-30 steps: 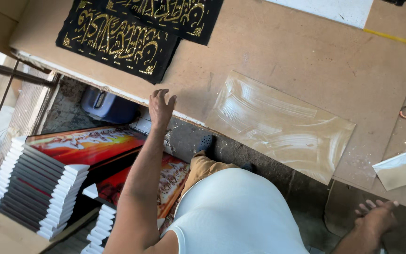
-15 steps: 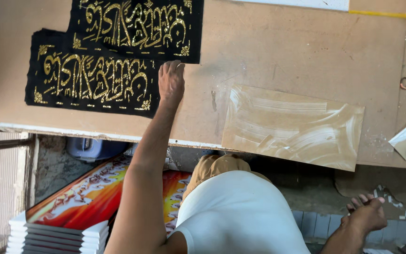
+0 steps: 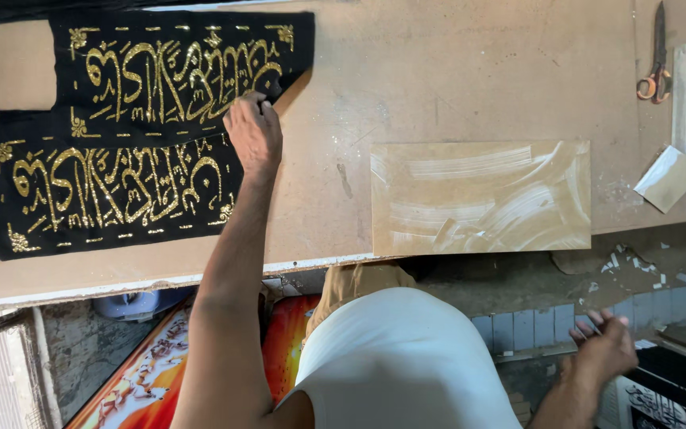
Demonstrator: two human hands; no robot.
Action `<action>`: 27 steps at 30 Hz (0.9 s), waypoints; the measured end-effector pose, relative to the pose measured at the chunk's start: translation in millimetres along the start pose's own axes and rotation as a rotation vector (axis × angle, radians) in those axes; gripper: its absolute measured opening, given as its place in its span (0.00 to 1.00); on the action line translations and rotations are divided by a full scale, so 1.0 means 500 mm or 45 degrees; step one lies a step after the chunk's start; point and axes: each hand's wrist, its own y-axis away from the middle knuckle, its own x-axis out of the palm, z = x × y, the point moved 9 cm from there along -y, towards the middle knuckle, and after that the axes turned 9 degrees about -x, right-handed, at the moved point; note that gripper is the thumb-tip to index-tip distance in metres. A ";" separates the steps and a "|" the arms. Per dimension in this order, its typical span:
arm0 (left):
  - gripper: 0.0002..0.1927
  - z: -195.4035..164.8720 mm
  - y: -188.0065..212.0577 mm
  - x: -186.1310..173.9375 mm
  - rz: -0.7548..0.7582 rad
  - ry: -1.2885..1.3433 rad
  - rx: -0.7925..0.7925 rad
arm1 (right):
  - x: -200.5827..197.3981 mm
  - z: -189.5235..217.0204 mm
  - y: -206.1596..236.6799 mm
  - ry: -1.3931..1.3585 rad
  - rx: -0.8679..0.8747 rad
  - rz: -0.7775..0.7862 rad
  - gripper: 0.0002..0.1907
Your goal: The person spreads white paste onto a cardboard backing sheet using a small flat card, then lays a black fabric banner with gold calligraphy over the pasted area and presses it flat with both hands. They repeat this process for several banners, smoothing each one down on the workbench.
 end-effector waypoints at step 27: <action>0.42 -0.446 0.472 -0.055 0.695 0.505 0.590 | 0.475 0.354 0.187 0.009 -1.180 1.361 0.07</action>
